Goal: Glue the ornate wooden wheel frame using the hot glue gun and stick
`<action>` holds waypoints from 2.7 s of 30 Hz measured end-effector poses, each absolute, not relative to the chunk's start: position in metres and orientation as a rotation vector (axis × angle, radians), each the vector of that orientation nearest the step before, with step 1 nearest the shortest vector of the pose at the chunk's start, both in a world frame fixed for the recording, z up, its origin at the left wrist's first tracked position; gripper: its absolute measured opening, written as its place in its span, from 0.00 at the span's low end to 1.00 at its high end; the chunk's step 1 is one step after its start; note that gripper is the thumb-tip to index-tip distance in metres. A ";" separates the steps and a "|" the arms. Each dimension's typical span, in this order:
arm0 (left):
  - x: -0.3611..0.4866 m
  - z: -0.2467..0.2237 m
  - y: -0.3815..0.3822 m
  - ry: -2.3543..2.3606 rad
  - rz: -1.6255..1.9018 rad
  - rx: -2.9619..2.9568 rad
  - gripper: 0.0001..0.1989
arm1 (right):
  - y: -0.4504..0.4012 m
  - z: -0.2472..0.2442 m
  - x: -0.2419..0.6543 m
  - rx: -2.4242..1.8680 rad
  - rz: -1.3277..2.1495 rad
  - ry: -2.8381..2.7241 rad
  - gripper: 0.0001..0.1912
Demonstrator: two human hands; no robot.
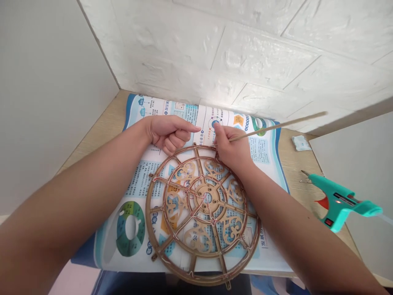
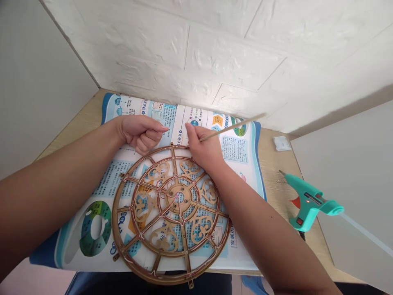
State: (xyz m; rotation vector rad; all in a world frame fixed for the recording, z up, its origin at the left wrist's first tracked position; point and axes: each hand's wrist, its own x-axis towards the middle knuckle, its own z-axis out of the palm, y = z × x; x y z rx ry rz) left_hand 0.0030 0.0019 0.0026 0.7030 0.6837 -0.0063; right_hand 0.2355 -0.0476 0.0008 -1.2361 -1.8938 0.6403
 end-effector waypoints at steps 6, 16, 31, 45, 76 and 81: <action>0.003 0.006 -0.002 0.561 -0.033 0.764 0.37 | -0.053 0.006 0.234 -1.205 0.479 -1.613 0.34; -0.001 0.008 -0.008 0.268 0.076 1.071 0.37 | -0.031 0.059 0.255 -1.908 0.359 -2.068 0.09; -0.005 0.003 -0.020 0.272 0.189 1.131 0.31 | -0.223 0.077 0.346 -2.195 0.278 -1.577 0.17; -0.001 0.002 -0.014 0.189 0.100 1.032 0.35 | -0.174 0.072 0.413 -2.264 0.342 -1.416 0.17; 0.028 0.019 -0.009 0.699 0.813 1.188 0.18 | -0.110 0.025 0.354 -1.309 0.877 -1.940 0.22; 0.036 0.015 -0.013 0.713 0.663 1.298 0.16 | -0.110 0.023 0.359 -1.328 0.918 -1.929 0.21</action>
